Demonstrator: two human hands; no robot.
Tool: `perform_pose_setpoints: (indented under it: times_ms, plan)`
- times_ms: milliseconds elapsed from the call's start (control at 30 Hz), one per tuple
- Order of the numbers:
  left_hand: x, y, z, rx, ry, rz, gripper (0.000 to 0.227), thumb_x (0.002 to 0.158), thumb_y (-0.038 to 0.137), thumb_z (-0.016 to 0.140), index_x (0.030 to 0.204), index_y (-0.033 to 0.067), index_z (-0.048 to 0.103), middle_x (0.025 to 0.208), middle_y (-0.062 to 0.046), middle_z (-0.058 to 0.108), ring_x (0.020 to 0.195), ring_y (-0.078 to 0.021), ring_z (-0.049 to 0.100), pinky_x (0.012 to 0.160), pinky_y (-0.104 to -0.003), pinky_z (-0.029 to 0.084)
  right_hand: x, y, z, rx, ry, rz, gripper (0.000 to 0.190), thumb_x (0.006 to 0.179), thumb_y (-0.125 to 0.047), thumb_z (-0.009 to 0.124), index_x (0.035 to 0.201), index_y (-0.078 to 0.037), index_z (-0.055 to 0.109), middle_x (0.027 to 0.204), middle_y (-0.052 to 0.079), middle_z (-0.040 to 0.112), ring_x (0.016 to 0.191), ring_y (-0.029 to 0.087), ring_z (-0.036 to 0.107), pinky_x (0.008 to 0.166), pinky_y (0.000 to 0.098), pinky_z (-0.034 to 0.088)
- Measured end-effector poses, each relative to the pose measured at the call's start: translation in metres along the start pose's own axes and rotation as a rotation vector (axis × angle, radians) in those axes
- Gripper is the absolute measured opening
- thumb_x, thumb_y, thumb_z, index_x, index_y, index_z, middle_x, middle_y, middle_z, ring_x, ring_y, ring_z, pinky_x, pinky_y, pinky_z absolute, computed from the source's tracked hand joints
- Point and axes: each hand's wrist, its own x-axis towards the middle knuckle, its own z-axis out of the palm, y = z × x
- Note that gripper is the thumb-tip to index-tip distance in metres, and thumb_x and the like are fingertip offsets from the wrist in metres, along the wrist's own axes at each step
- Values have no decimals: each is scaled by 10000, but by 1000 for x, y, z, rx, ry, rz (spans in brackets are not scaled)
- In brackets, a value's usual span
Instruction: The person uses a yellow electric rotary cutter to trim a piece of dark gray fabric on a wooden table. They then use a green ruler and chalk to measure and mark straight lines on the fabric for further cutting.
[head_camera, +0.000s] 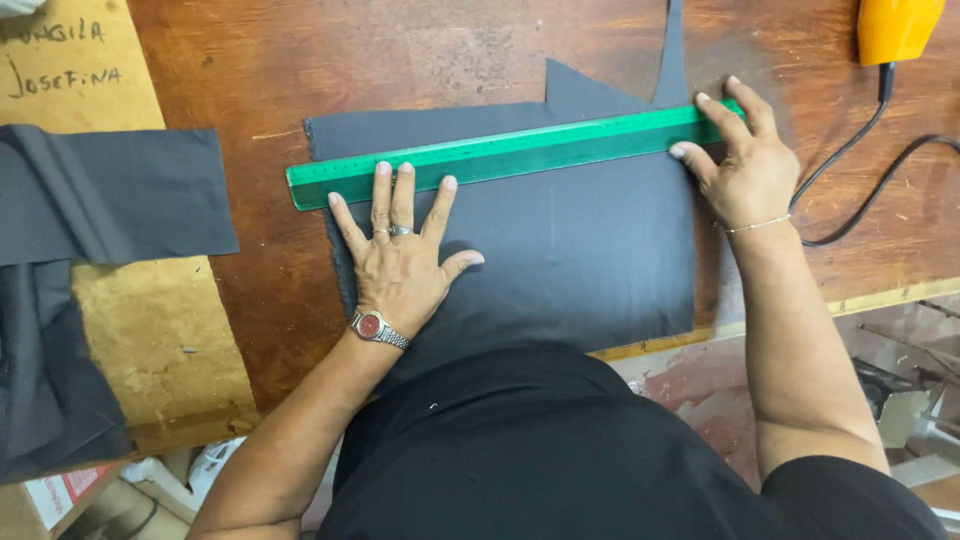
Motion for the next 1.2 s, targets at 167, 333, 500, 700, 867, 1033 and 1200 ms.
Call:
perform_pose_setpoints:
  times_ms: [167,333,500,700,867,1033,1200]
  plan:
    - [-4,-2,1,49,20,14,934,841,782,675,1567,220,501,1645,-153,368,1527,-430,258,1112,-829,157,-3,0,-11,118,-55,-47,539,1032,-318,844,1486,-62,707,1539,220,586,1341,391,611,1013,525,543]
    - [0,-3,5,57,45,62,955,879,761,698,1558,119,500,1654,-46,367,1540,-360,273,1155,-774,219,-22,27,4,-52,64,-129,565,996,-317,985,1460,-40,817,1555,183,670,1282,338,735,877,449,647]
    - [4,2,5,12,46,58,907,886,742,688,1543,138,528,1641,-19,396,1526,-381,307,1114,-846,146,-24,39,9,-41,68,-129,561,1006,-329,990,1457,-38,827,1563,172,670,1272,341,742,869,444,647]
    - [5,3,7,64,57,120,935,864,767,721,1555,171,517,1644,-25,389,1520,-386,312,1096,-850,201,-29,44,7,-81,72,-126,561,1007,-340,1003,1459,-50,840,1559,165,685,1263,317,757,853,426,652]
    - [7,1,5,44,33,166,886,888,738,705,1562,198,509,1655,-35,375,1533,-370,300,1141,-803,183,-34,50,5,-99,69,-120,558,1000,-340,1003,1452,-55,841,1556,165,696,1302,311,733,855,427,648]
    - [7,0,7,13,11,146,952,914,727,719,1587,113,441,1676,-98,294,1564,-292,258,1214,-725,198,-35,56,6,-21,51,-88,565,991,-247,1010,1472,-18,822,1548,188,677,1296,342,722,993,452,624]
    - [7,0,5,-8,16,136,930,912,700,732,1581,120,449,1667,-102,320,1559,-287,263,1210,-730,194,-31,52,4,-54,71,-108,552,995,-284,1005,1451,-26,831,1527,185,697,1293,335,729,933,448,633]
